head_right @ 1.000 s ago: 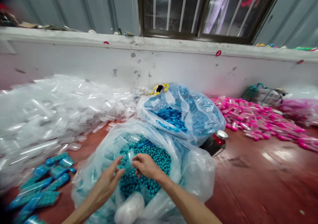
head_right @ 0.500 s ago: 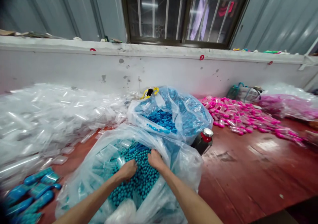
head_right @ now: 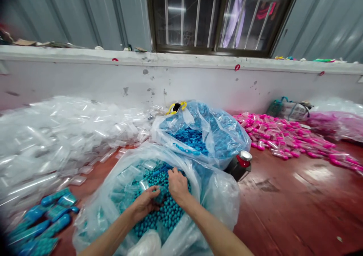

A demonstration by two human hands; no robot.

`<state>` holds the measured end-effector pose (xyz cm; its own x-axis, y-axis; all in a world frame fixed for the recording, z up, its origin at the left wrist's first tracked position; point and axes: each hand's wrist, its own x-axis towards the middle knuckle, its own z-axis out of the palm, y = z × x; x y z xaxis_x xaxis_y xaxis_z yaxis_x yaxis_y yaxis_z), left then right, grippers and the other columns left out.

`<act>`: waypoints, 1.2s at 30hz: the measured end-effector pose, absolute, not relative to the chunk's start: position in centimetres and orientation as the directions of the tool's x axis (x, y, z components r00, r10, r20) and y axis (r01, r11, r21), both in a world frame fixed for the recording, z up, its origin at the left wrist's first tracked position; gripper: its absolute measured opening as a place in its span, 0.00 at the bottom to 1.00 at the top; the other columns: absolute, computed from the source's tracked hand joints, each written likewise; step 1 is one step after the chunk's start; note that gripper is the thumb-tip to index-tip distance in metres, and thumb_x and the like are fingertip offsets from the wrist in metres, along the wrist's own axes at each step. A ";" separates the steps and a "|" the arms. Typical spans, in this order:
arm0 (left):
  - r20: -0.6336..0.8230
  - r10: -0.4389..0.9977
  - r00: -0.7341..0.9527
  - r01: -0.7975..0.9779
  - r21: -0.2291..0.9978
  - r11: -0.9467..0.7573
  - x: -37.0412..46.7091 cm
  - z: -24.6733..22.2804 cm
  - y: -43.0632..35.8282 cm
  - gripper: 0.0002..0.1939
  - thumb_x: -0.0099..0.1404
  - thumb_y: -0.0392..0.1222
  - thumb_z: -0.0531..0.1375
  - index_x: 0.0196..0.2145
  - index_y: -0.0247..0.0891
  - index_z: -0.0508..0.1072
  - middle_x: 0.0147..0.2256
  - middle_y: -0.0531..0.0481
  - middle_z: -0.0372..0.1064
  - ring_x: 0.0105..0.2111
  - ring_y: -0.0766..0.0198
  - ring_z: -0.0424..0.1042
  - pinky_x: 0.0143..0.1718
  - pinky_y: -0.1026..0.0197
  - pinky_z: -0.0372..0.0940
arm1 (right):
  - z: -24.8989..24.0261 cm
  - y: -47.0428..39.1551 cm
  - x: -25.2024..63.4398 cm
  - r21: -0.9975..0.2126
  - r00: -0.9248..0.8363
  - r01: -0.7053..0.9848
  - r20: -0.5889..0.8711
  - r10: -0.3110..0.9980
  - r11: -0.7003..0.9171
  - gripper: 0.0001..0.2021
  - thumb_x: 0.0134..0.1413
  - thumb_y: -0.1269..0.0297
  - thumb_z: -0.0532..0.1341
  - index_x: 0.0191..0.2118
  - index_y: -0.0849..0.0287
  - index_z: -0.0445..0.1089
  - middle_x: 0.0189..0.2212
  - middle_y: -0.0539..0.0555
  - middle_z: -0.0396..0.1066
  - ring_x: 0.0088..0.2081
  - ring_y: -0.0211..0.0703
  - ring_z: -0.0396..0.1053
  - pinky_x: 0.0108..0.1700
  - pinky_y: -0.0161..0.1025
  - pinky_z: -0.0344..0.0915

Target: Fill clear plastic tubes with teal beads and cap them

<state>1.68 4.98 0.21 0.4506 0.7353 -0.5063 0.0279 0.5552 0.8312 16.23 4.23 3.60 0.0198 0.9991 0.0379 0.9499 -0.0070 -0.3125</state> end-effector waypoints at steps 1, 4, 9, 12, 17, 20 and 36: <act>-0.500 0.728 0.469 -0.006 0.822 0.569 1.4 0.4 4.9 0.17 0.49 0.48 0.60 0.32 0.39 0.57 0.22 0.56 0.64 0.20 0.66 0.68 0.19 0.68 0.57 | 3.8 4.6 15.9 -0.273 0.020 0.962 0.025 0.999 -0.012 0.13 0.55 0.74 0.47 0.42 0.57 0.65 0.42 0.58 0.66 0.43 0.45 0.65 0.39 0.37 0.61; -0.485 0.714 0.505 -0.085 0.795 0.601 0.8 0.7 4.5 0.19 0.49 0.47 0.60 0.34 0.39 0.57 0.25 0.55 0.66 0.22 0.66 0.69 0.20 0.67 0.58 | 3.5 5.0 15.5 -0.265 0.044 0.963 -0.045 0.998 -0.054 0.14 0.54 0.77 0.46 0.39 0.62 0.66 0.40 0.63 0.68 0.41 0.48 0.67 0.40 0.41 0.62; -0.451 0.716 0.533 -0.172 0.771 0.613 0.4 0.7 3.9 0.17 0.50 0.46 0.61 0.33 0.39 0.59 0.26 0.56 0.64 0.22 0.66 0.70 0.18 0.68 0.57 | 2.3 4.4 17.0 -0.368 0.055 0.924 -0.132 0.990 -0.101 0.14 0.52 0.73 0.50 0.45 0.64 0.63 0.34 0.62 0.71 0.36 0.48 0.70 0.37 0.42 0.64; -0.443 0.727 0.524 -0.155 0.790 0.593 0.3 0.3 3.7 0.18 0.49 0.48 0.62 0.32 0.38 0.59 0.25 0.56 0.65 0.21 0.67 0.69 0.18 0.68 0.57 | 2.1 4.1 17.5 -0.459 0.058 0.878 -0.179 0.982 -0.136 0.21 0.55 0.71 0.45 0.55 0.62 0.52 0.31 0.56 0.71 0.26 0.39 0.71 0.29 0.35 0.65; -0.458 0.740 0.493 -0.135 0.800 0.585 -0.2 -0.2 3.2 0.22 0.48 0.53 0.61 0.34 0.37 0.59 0.25 0.55 0.66 0.17 0.69 0.67 0.15 0.69 0.55 | 2.8 2.9 18.0 -0.467 0.051 0.873 -0.200 0.979 -0.140 0.22 0.52 0.74 0.44 0.53 0.61 0.56 0.33 0.57 0.70 0.26 0.40 0.70 0.30 0.37 0.64; -0.452 0.730 0.512 -0.117 0.806 0.581 -0.6 -0.1 3.0 0.21 0.48 0.52 0.61 0.34 0.37 0.60 0.26 0.55 0.65 0.18 0.69 0.68 0.14 0.70 0.55 | 3.7 2.1 18.1 -0.288 -0.075 0.956 -0.081 0.994 0.049 0.22 0.52 0.76 0.45 0.52 0.54 0.60 0.45 0.60 0.65 0.40 0.47 0.67 0.40 0.42 0.61; -0.357 0.778 0.518 -0.094 0.880 0.466 -0.5 0.4 2.3 0.24 0.47 0.57 0.60 0.33 0.38 0.58 0.23 0.56 0.65 0.14 0.72 0.64 0.12 0.71 0.51 | 2.6 0.9 15.8 -0.291 -0.328 0.900 0.034 0.944 0.323 0.13 0.58 0.69 0.47 0.46 0.58 0.63 0.37 0.56 0.67 0.38 0.42 0.66 0.39 0.35 0.61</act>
<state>-0.53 2.26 0.39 0.5176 0.7777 -0.3569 -0.0937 0.4661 0.8797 15.83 0.91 2.62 -0.3281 0.9440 0.0341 0.9003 0.3234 -0.2914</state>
